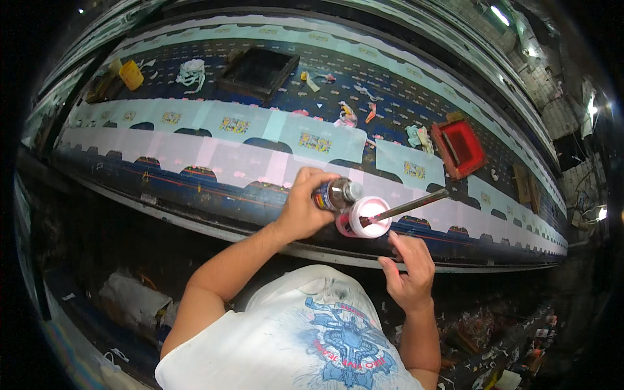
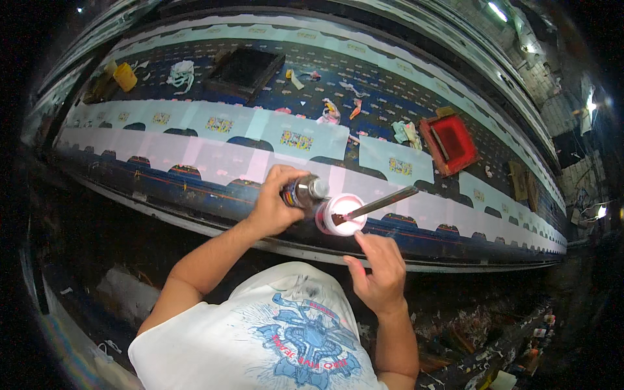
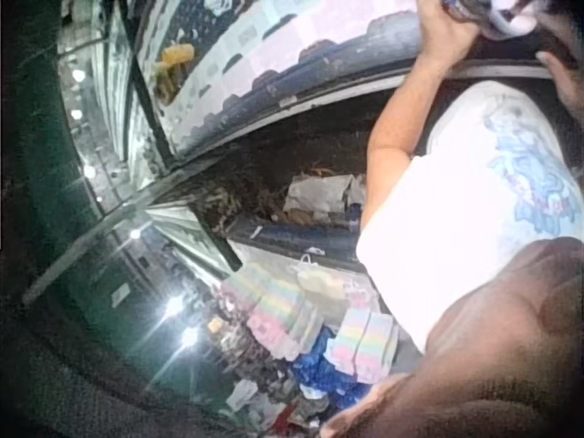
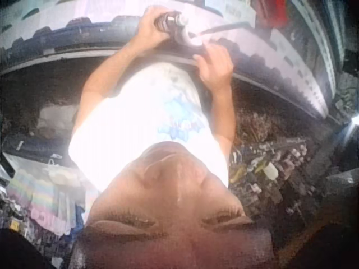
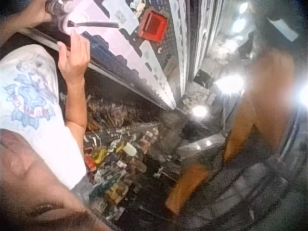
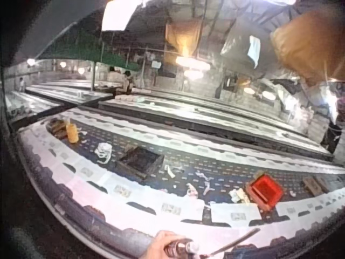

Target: The person mixes paint in a small container using a stick, adds more paint from a bottle, and stirs again. The person then pours the mixed paint into a larger container and continues stirring.

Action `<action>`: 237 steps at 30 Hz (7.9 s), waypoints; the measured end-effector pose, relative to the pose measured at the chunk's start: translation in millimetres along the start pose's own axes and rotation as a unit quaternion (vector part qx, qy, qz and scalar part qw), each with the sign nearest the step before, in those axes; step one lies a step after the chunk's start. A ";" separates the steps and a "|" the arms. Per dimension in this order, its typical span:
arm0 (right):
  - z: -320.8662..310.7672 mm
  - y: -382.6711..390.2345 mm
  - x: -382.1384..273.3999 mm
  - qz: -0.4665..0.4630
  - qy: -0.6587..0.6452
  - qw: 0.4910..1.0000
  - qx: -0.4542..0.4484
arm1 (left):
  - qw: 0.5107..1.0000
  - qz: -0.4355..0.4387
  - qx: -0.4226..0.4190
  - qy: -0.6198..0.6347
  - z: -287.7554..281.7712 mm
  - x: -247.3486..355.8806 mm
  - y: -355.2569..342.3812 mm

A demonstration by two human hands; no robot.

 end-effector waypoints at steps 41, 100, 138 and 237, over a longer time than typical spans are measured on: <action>28.5 -59.7 98.8 0.096 -0.463 0.862 0.184 | 0.991 0.031 -0.123 -0.050 21.9 -79.0 -70.2; 52.7 -35.4 23.3 0.034 -0.538 0.840 0.057 | 0.989 0.009 -0.125 0.077 90.9 -51.0 68.6; 65.8 -26.2 16.1 0.011 -0.525 0.827 0.199 | 0.989 0.042 -0.113 0.081 87.7 -40.6 66.8; 63.8 -30.5 12.9 0.010 -0.538 0.815 0.213 | 0.988 0.035 -0.129 0.076 89.6 -47.4 68.1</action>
Point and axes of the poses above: each hand's wrist, its own y-axis away from the middle knuckle, its own z-axis out of the palm, x = y × z, the point moved 10 cm from there along -y, towards the middle knuckle, and after that the axes turned 4 degrees about x, right-handed, at the moved point
